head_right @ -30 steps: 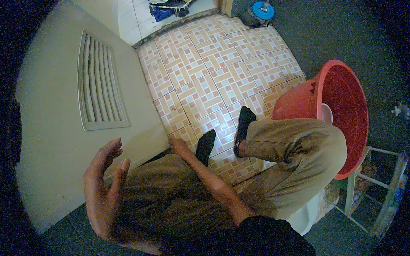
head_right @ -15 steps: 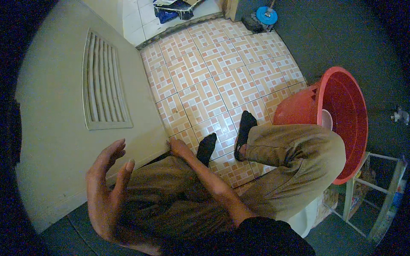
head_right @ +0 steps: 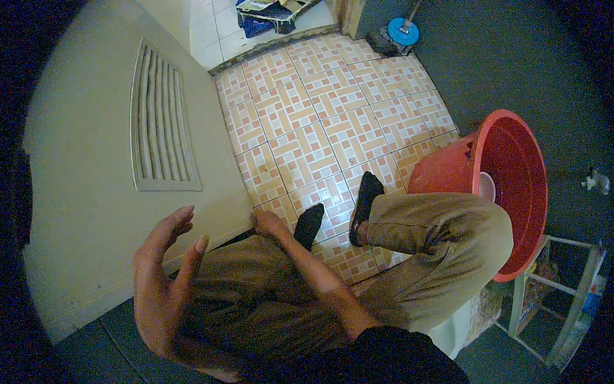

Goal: The person applies a substance to the corner of a door frame with their finger and then wipes the area with a cloth.

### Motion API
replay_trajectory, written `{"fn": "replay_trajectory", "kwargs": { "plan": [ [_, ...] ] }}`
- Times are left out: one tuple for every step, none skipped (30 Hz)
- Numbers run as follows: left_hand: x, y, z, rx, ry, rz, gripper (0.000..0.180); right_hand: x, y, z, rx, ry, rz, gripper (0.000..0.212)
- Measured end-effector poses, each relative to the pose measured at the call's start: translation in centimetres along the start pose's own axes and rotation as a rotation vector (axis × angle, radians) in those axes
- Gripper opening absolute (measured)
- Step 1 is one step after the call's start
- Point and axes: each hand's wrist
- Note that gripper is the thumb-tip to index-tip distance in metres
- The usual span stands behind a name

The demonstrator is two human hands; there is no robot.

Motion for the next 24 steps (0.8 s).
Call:
{"fn": "replay_trajectory", "kwargs": {
  "plan": [
    [0.0,0.1,0.0,0.002,0.002,-0.002,0.049,0.2,0.0,0.0,-0.006,-0.015,0.017,0.038],
    [0.0,-0.1,0.1,-0.021,-0.001,0.008,0.049,0.1,-0.1,-0.6,-0.013,-0.040,0.032,0.038],
    [0.1,-0.2,0.1,-0.044,-0.005,0.017,0.048,0.2,-0.1,-1.2,-0.014,-0.046,0.032,0.038],
    [0.1,-0.3,0.1,-0.049,-0.006,0.020,0.048,0.4,0.1,-1.8,0.005,-0.041,0.031,0.037],
    [0.0,-0.4,0.2,-0.024,0.014,0.018,0.047,0.6,0.2,-1.5,0.032,-0.027,0.037,0.036],
    [0.0,-0.4,0.3,-0.001,0.034,0.016,0.046,0.7,0.3,-1.2,0.038,-0.025,0.043,0.036],
    [-0.1,-0.4,0.5,0.004,0.038,0.020,0.046,0.7,0.4,-1.0,-0.007,-0.021,0.076,0.036],
    [-0.2,-0.4,0.6,0.014,0.028,0.014,0.045,0.8,0.5,-0.9,-0.054,-0.018,0.108,0.035],
    [-0.2,-0.5,0.6,0.022,0.018,0.010,0.044,1.0,0.6,-0.7,-0.050,-0.019,0.110,0.035],
    [-0.2,-0.5,0.6,0.024,0.019,0.014,0.044,1.2,0.6,-0.6,-0.034,-0.028,0.115,0.035],
    [-0.2,-0.6,0.5,0.033,0.005,0.009,0.044,1.2,0.6,-0.7,-0.017,-0.043,0.118,0.034],
    [-0.1,-0.7,0.5,0.042,-0.009,0.005,0.045,1.3,0.8,-1.0,-0.013,-0.053,0.117,0.034],
    [0.1,-0.7,0.4,0.037,-0.012,0.017,0.045,1.4,1.0,-1.5,-0.034,-0.092,0.149,0.035],
    [0.3,-0.5,0.3,0.004,-0.002,0.043,0.045,1.5,1.0,-1.3,-0.049,-0.125,0.186,0.035],
    [0.4,-0.3,0.2,-0.030,0.007,0.070,0.045,1.4,0.9,-1.3,-0.041,-0.134,0.188,0.035],
    [0.3,-0.2,0.0,-0.030,0.008,0.082,0.045,1.2,0.8,-1.2,-0.008,-0.087,0.136,0.036],
    [0.1,-0.1,-0.3,-0.008,-0.016,0.050,0.045,1.2,0.7,-0.9,0.025,-0.036,0.084,0.037],
    [0.0,-0.2,-0.2,0.013,-0.039,0.017,0.046,1.2,0.7,-0.5,0.033,-0.041,0.088,0.037],
    [0.0,-0.2,0.3,0.017,-0.035,0.025,0.046,1.2,0.6,0.0,0.028,-0.030,0.108,0.037],
    [0.1,-0.2,0.7,-0.001,-0.029,0.033,0.046,1.3,0.6,-0.4,0.014,-0.026,0.121,0.036],
    [0.2,-0.3,1.1,-0.017,-0.021,0.040,0.046,1.3,0.4,-0.7,0.012,-0.035,0.119,0.036],
    [0.1,-0.2,1.3,-0.023,-0.022,0.044,0.046,1.4,0.1,-0.8,0.011,-0.021,0.088,0.035],
    [0.2,-0.3,0.9,-0.004,-0.002,0.044,0.046,1.6,0.1,-1.1,0.013,-0.004,0.049,0.034],
    [0.2,-0.4,0.6,0.016,0.017,0.044,0.046,1.7,0.0,-1.3,0.014,-0.008,0.041,0.034]
  ]
}}
Point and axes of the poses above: each hand's wrist, its own x-axis away from the middle knuckle, its own y-axis out of the palm, z = x × y, and after that the axes turned 2 degrees about x, right-handed
